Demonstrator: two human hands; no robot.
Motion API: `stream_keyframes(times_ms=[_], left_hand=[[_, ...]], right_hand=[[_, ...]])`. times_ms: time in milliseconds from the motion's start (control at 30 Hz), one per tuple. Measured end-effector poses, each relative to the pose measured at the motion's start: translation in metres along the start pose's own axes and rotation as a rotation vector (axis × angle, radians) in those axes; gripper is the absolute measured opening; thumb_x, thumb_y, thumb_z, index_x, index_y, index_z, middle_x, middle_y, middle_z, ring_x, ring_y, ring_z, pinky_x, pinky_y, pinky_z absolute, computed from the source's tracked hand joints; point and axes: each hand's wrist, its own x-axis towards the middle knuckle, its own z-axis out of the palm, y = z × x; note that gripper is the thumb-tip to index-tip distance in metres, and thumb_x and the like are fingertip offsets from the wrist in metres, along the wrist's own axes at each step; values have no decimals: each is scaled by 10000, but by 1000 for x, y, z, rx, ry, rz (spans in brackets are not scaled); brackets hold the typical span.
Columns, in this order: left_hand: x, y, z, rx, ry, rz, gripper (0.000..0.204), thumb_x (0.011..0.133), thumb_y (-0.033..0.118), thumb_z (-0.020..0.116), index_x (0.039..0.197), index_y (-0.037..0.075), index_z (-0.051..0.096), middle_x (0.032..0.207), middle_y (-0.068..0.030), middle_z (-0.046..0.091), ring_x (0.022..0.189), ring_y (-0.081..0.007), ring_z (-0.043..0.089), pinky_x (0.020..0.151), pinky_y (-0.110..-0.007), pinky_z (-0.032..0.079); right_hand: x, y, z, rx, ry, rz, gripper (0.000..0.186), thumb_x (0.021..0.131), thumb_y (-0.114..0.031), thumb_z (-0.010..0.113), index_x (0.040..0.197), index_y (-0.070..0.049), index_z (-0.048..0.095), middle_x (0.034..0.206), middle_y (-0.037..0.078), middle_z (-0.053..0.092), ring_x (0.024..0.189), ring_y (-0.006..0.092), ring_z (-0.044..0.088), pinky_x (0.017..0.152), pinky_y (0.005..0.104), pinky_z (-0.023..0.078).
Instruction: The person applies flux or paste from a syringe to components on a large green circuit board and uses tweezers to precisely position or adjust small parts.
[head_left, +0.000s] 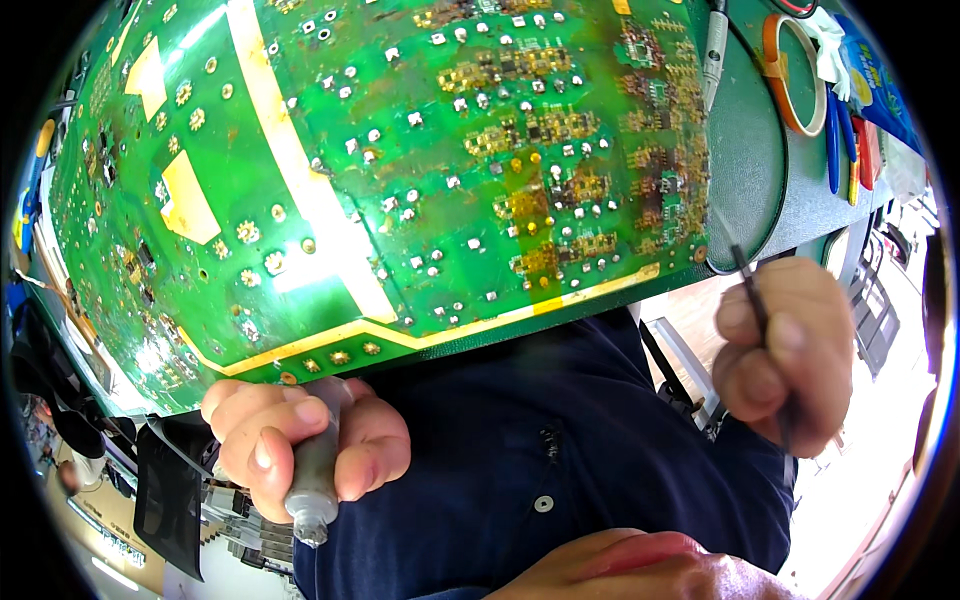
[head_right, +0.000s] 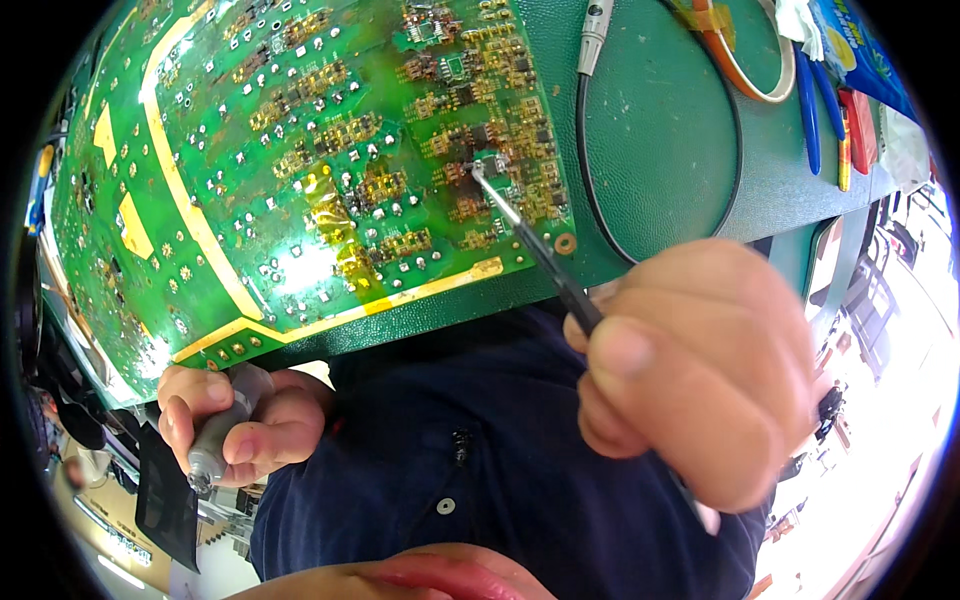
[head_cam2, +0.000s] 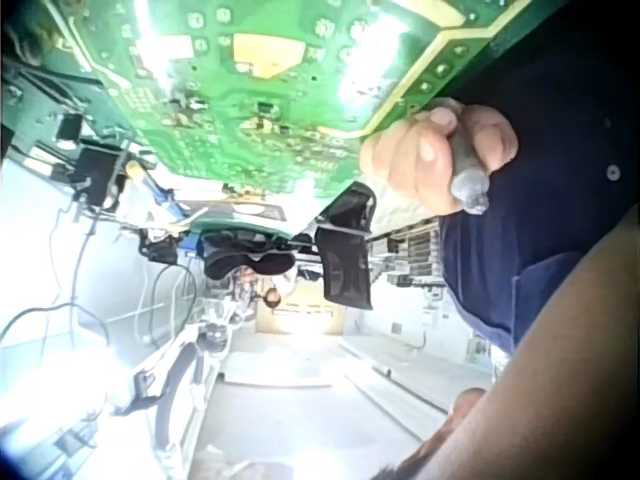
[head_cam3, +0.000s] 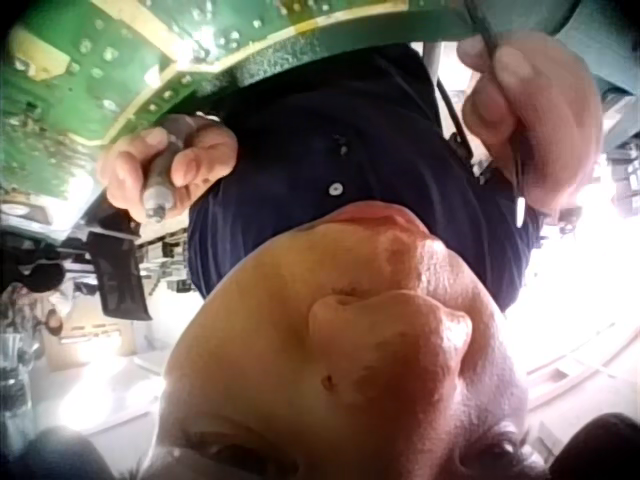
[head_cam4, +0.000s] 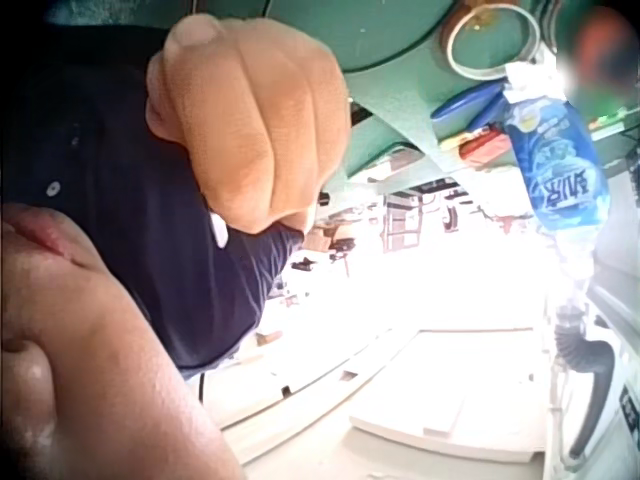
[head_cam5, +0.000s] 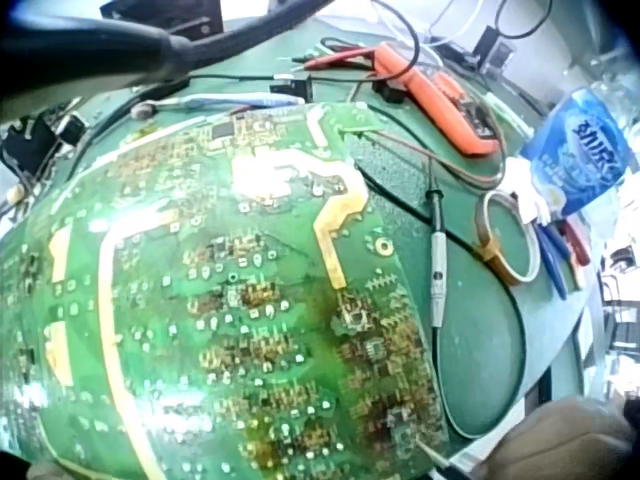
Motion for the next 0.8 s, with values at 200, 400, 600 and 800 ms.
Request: stream_keyframes(times_ms=[200, 400, 600, 800], left_hand=[[1, 2, -1, 38, -12, 2, 467, 980, 415, 433, 1218, 15, 472, 765, -13, 463, 592, -117, 401, 578, -281, 288], [1, 0, 1, 21, -19, 10, 454, 980, 412, 434, 1214, 26, 484, 769, -8, 467, 597, -117, 388, 573, -278, 278], [1, 0, 0, 13, -9, 9, 453, 979, 412, 438, 1217, 29, 484, 767, -7, 471, 599, -117, 385, 567, -275, 274], [1, 3, 2, 29, -4, -14, 458, 980, 415, 434, 1214, 25, 485, 768, -7, 472, 604, -118, 386, 572, -274, 277]], right_hand=[[-10, 8, 37, -157, 285, -107, 200, 771, -64, 659, 899, 18, 530, 607, 102, 557, 465, 193, 540, 366, 279, 447], [-10, 9, 35, -171, 208, -91, 185, 775, -54, 656, 885, 18, 525, 618, 111, 580, 482, 203, 570, 389, 288, 493], [-10, 11, 36, -179, 222, -96, 181, 776, -50, 653, 888, 17, 527, 607, 109, 578, 476, 204, 571, 387, 289, 497], [-10, 10, 35, -177, 212, -78, 172, 778, -47, 648, 889, 16, 531, 602, 104, 580, 475, 203, 571, 386, 287, 494]])
